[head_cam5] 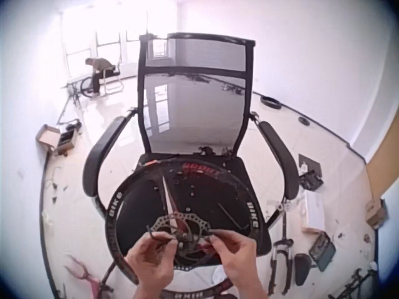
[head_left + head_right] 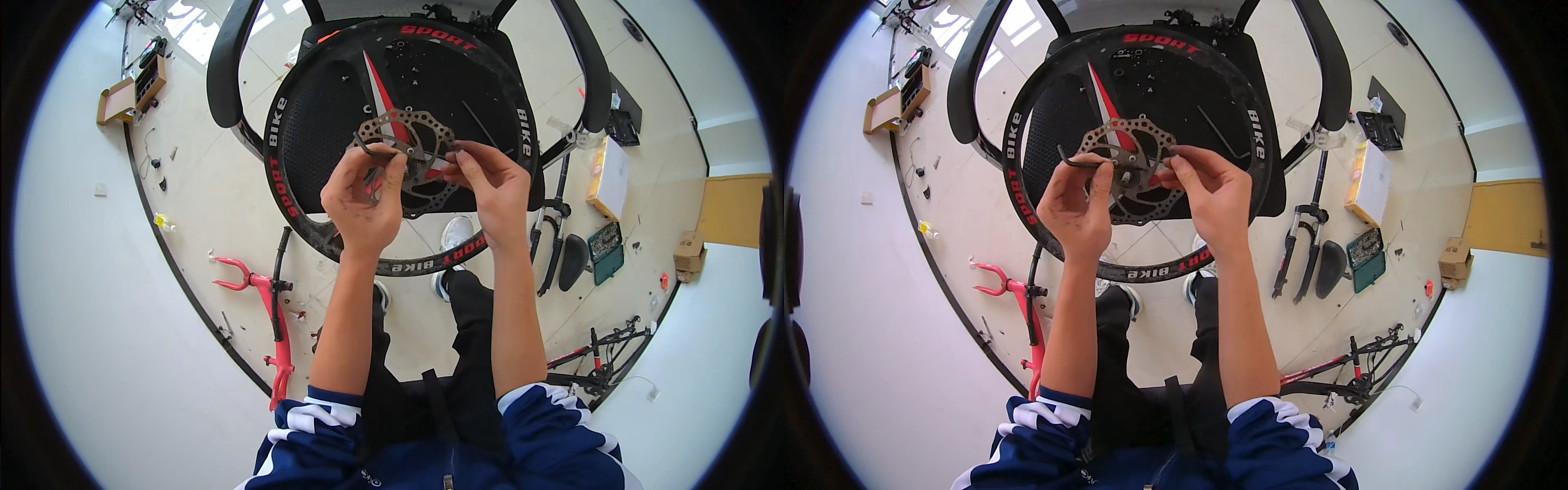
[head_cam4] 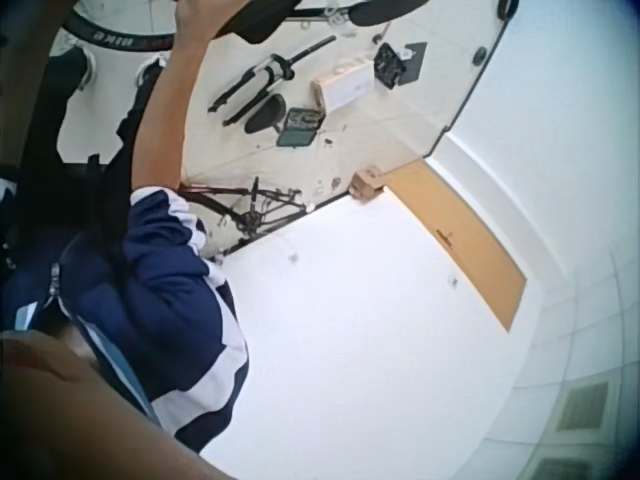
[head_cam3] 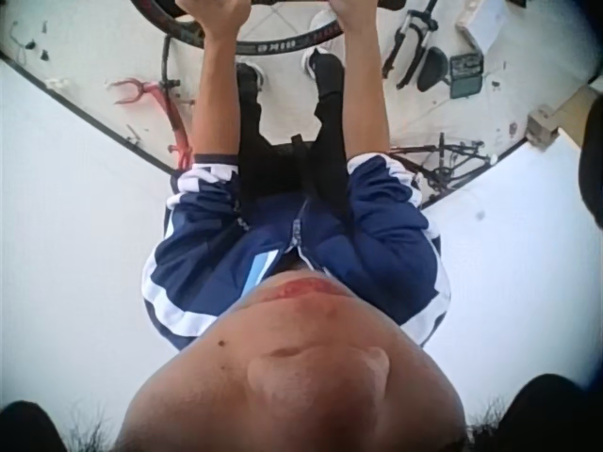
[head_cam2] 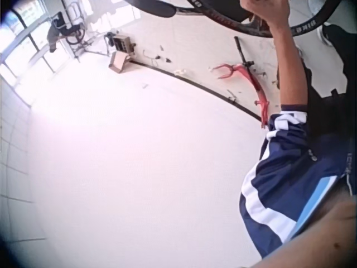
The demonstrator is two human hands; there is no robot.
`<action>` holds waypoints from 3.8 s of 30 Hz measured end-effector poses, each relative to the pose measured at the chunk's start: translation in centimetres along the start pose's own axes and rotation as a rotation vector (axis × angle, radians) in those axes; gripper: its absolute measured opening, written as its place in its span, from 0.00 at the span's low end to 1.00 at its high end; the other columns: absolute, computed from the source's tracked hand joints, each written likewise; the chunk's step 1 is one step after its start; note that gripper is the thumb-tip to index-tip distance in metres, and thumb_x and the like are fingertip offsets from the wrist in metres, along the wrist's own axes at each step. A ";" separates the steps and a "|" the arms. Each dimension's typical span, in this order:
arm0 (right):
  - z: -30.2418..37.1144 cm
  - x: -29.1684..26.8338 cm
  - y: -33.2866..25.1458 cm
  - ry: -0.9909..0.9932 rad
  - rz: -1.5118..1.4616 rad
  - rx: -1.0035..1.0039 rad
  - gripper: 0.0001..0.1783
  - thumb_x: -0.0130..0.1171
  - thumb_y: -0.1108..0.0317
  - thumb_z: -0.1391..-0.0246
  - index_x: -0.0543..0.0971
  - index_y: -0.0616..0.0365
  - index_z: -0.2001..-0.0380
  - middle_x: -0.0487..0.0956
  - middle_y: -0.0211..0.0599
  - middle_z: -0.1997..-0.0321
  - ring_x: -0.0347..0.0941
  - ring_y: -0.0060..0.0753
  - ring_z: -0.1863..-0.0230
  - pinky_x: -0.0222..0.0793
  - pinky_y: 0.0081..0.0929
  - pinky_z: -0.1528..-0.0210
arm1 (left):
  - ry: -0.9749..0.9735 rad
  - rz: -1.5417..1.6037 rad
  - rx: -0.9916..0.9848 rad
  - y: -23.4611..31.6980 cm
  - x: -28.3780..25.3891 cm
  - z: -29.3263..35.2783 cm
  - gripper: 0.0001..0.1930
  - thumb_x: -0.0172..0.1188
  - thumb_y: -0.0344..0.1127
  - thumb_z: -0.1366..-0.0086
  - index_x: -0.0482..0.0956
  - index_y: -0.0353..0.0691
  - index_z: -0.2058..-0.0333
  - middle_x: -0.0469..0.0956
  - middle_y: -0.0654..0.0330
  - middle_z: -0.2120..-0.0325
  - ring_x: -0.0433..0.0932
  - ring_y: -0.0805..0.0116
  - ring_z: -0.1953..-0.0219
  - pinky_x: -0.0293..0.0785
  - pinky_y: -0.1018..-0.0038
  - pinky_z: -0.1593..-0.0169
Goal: The person installs a disc brake rotor onto a bicycle wheel hub, aligning the rotor and inserting multiple bolts by hand. They tighten each bolt and then place the assembled wheel on the floor.
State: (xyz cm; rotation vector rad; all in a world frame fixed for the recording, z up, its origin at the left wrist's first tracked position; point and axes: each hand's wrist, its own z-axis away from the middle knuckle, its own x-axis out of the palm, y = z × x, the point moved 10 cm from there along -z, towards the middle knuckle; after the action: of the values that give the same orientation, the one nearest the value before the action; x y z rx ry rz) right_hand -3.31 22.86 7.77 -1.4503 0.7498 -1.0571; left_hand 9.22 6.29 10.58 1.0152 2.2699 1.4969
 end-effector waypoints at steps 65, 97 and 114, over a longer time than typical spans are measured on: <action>4.5 4.4 9.5 0.118 -0.713 0.602 0.14 0.54 0.61 0.32 0.82 0.60 0.55 0.84 0.34 0.59 0.80 0.25 0.59 0.76 0.21 0.55 | -0.120 -0.409 0.272 4.0 2.5 3.6 0.14 0.67 0.17 0.58 0.82 0.31 0.68 0.83 0.53 0.66 0.83 0.57 0.66 0.80 0.71 0.62; 2.4 3.5 -1.7 0.035 0.686 -0.538 0.08 0.66 0.79 0.47 0.86 0.64 0.62 0.85 0.38 0.64 0.83 0.26 0.67 0.77 0.20 0.62 | -0.262 -0.692 0.243 -0.3 2.8 0.5 0.11 0.71 0.28 0.55 0.88 0.42 0.68 0.78 0.64 0.67 0.74 0.62 0.59 0.63 0.65 0.54; 2.9 4.0 -2.6 0.008 0.785 -0.574 0.07 0.68 0.79 0.48 0.85 0.64 0.64 0.85 0.40 0.65 0.82 0.29 0.67 0.77 0.21 0.62 | -0.326 -0.686 0.270 -0.7 3.1 0.9 0.13 0.69 0.26 0.51 0.89 0.43 0.64 0.82 0.65 0.67 0.77 0.65 0.58 0.64 0.69 0.52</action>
State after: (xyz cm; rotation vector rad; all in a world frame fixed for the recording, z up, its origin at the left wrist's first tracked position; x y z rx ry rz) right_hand 0.63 20.90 11.20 -1.4007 1.5509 -0.2404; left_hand 7.11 8.80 10.07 0.4051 2.2672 0.7072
